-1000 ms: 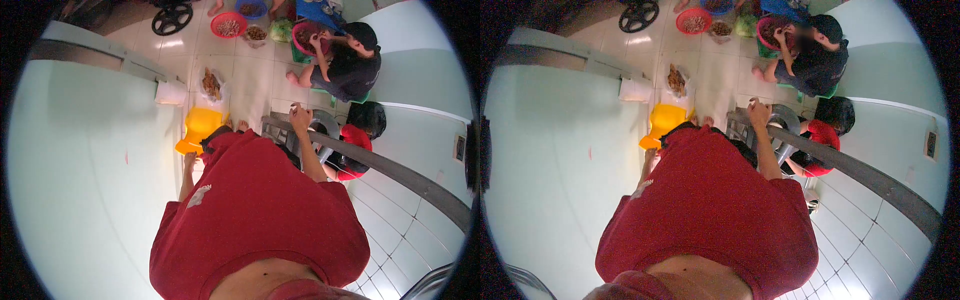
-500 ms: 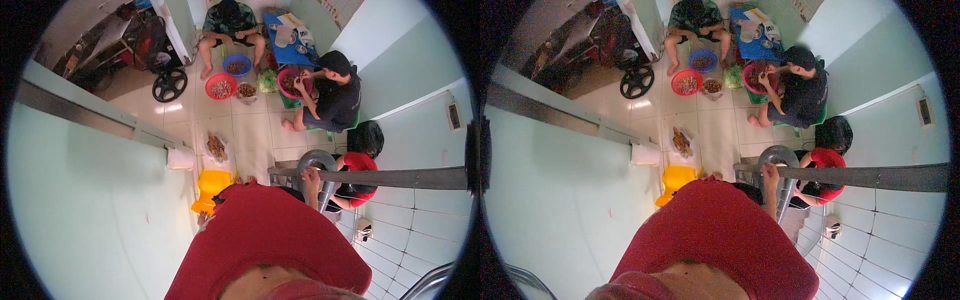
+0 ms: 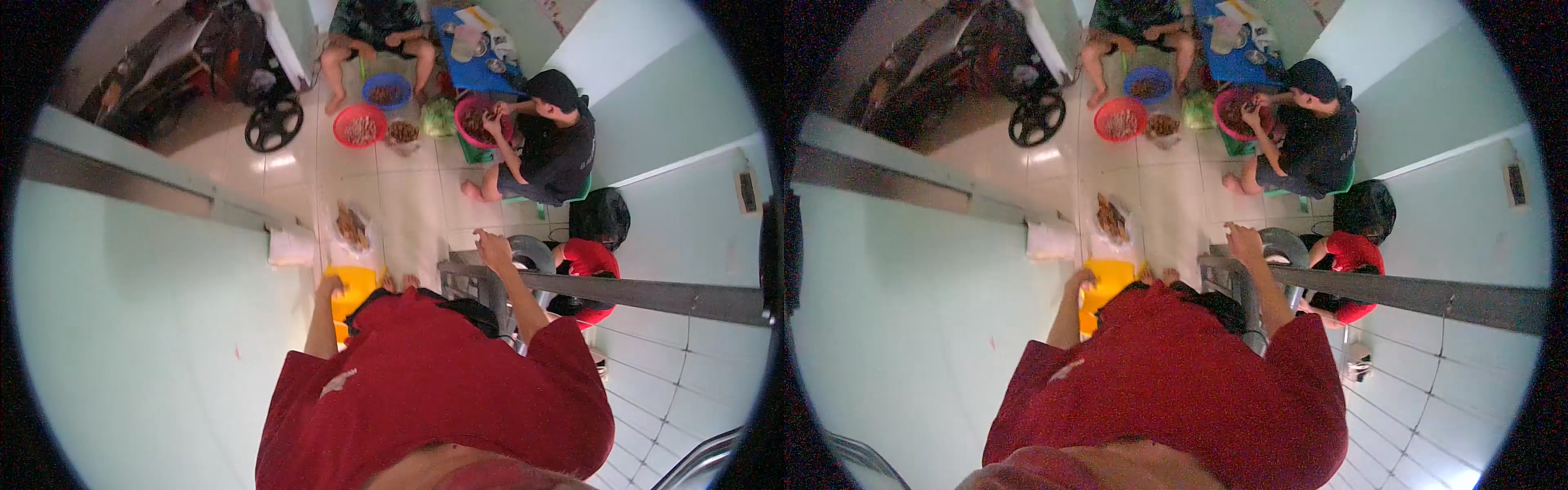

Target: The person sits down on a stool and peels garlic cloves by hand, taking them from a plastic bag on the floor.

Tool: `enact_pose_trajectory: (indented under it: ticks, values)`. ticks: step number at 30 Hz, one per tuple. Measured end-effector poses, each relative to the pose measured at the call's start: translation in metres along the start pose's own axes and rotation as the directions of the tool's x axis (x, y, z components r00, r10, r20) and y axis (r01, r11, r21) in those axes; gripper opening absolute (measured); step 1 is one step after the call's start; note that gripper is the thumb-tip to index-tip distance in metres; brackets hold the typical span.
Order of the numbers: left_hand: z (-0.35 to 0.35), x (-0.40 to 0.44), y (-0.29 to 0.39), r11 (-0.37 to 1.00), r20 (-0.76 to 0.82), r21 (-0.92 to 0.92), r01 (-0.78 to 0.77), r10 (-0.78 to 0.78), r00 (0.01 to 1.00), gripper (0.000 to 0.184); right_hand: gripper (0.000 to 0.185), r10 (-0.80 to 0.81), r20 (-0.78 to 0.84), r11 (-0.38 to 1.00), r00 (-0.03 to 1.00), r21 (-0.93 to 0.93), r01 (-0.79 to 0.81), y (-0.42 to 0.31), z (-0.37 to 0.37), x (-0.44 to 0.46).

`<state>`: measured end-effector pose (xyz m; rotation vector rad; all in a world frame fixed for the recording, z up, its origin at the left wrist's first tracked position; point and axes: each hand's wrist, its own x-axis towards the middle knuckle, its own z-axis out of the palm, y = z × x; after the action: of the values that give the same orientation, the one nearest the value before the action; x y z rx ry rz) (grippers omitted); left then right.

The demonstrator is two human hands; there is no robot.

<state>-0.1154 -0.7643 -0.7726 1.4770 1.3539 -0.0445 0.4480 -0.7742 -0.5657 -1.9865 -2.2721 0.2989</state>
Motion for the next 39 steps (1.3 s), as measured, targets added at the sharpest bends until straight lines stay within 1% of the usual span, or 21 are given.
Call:
enact_pose_trajectory:
  ticks: [1, 2, 3, 4, 5, 7, 8, 10, 12, 13, 14, 16, 17, 19, 20, 23, 27, 30, 33, 36, 39]
  values:
    - [0.002, 0.009, 0.005, 0.989, -0.290, 0.006, -0.146, 0.141, 0.947, 0.031, 0.028, 0.021, 0.017, 0.999, 1.000, -0.034, -0.021, -0.007, 0.002, -0.004]
    - [0.007, 0.010, 0.015, 0.973, -0.483, -0.026, -0.231, 0.190, 0.855, 0.030, 0.028, -0.011, 0.082, 0.999, 0.997, -0.032, 0.014, -0.008, 0.004, -0.007]
    - [-0.001, -0.029, 0.087, 0.784, -0.582, -0.474, -0.400, 0.062, 0.811, 0.029, 0.026, 0.011, 0.015, 0.998, 1.000, -0.059, -0.010, -0.010, 0.009, -0.005]
    - [-0.011, -0.049, 0.116, 0.822, -0.563, -0.479, -0.309, -0.018, 0.826, 0.036, 0.025, 0.029, -0.059, 0.996, 0.998, -0.079, -0.033, -0.014, 0.015, -0.013]
    - [0.006, -0.076, 0.119, 0.812, -0.573, -0.513, -0.277, -0.085, 0.815, 0.036, 0.025, -0.023, -0.013, 0.997, 1.000, -0.073, 0.022, -0.018, 0.013, -0.021]
    - [0.016, -0.094, 0.129, 0.886, -0.562, -0.411, -0.216, -0.060, 0.825, 0.037, 0.026, 0.054, 0.049, 0.999, 0.997, 0.001, -0.054, -0.018, 0.001, -0.011]
    - [0.035, -0.101, 0.110, 0.881, -0.581, -0.424, -0.211, -0.086, 0.809, 0.037, 0.026, 0.017, 0.056, 1.000, 0.998, 0.002, -0.017, -0.017, 0.004, -0.010]
    - [0.088, -0.124, 0.064, 0.947, -0.517, -0.317, 0.054, -0.220, 0.827, 0.036, 0.026, 0.122, -0.020, 0.993, 0.992, 0.010, -0.122, -0.015, 0.010, -0.009]
    - [0.165, -0.129, -0.042, 0.997, -0.382, 0.001, 0.083, -0.077, 0.921, 0.033, 0.023, 0.102, -0.008, 0.995, 0.995, 0.013, -0.102, -0.011, 0.008, -0.015]
    - [0.194, -0.151, -0.047, 0.873, -0.276, -0.428, 0.235, -0.374, 0.885, 0.033, 0.022, 0.088, -0.049, 0.996, 0.995, 0.000, -0.088, -0.010, 0.009, -0.016]
    - [0.222, -0.173, -0.052, 0.556, -0.143, -0.767, 0.319, -0.633, 0.761, 0.033, 0.022, 0.069, -0.094, 0.997, 0.993, -0.012, -0.070, -0.009, 0.011, -0.014]
    - [0.234, -0.223, 0.002, 0.619, -0.106, -0.498, 0.607, -0.739, 0.666, 0.035, 0.021, 0.054, -0.107, 0.998, 0.993, -0.002, -0.055, -0.008, 0.009, -0.016]
    - [0.255, -0.248, 0.028, 0.604, -0.247, -0.638, 0.479, -0.749, 0.615, 0.037, 0.021, 0.051, -0.147, 0.999, 0.988, 0.012, -0.049, -0.009, 0.008, -0.015]
    - [0.284, -0.273, 0.050, 0.574, -0.277, -0.706, 0.415, -0.763, 0.584, 0.039, 0.022, 0.044, -0.142, 0.999, 0.989, 0.038, -0.039, -0.011, 0.006, -0.016]
    - [0.323, -0.277, 0.025, 0.763, -0.437, -0.543, 0.350, -0.612, 0.659, 0.041, 0.023, 0.055, -0.146, 0.997, 0.988, 0.056, -0.047, -0.012, 0.004, -0.017]
    - [0.367, -0.277, 0.032, 0.734, -0.420, -0.586, 0.343, -0.637, 0.646, 0.039, 0.020, 0.071, -0.158, 0.997, 0.985, 0.006, -0.071, -0.012, 0.003, -0.016]
    - [0.375, -0.248, 0.028, 0.771, -0.488, -0.581, 0.261, -0.587, 0.646, 0.037, 0.024, 0.075, -0.146, 0.997, 0.987, -0.004, -0.076, -0.008, 0.008, -0.018]
    - [0.353, -0.231, 0.021, 0.811, -0.560, -0.540, 0.227, -0.547, 0.622, 0.036, 0.024, 0.039, -0.146, 0.999, 0.989, -0.016, -0.041, -0.005, 0.007, -0.020]
    - [0.312, -0.214, 0.013, 0.796, -0.587, -0.560, 0.228, -0.576, 0.569, 0.035, 0.025, 0.079, -0.097, 0.997, 0.992, 0.019, -0.078, -0.007, 0.006, -0.016]
    - [0.250, -0.207, 0.037, 0.657, -0.470, -0.706, 0.265, -0.715, 0.518, 0.038, 0.024, 0.094, -0.090, 0.995, 0.992, 0.040, -0.091, -0.008, 0.004, -0.021]
    - [0.239, -0.200, 0.024, 0.642, -0.510, -0.748, 0.171, -0.720, 0.471, 0.040, 0.023, 0.110, -0.089, 0.992, 0.990, 0.065, -0.105, -0.008, 0.006, -0.015]
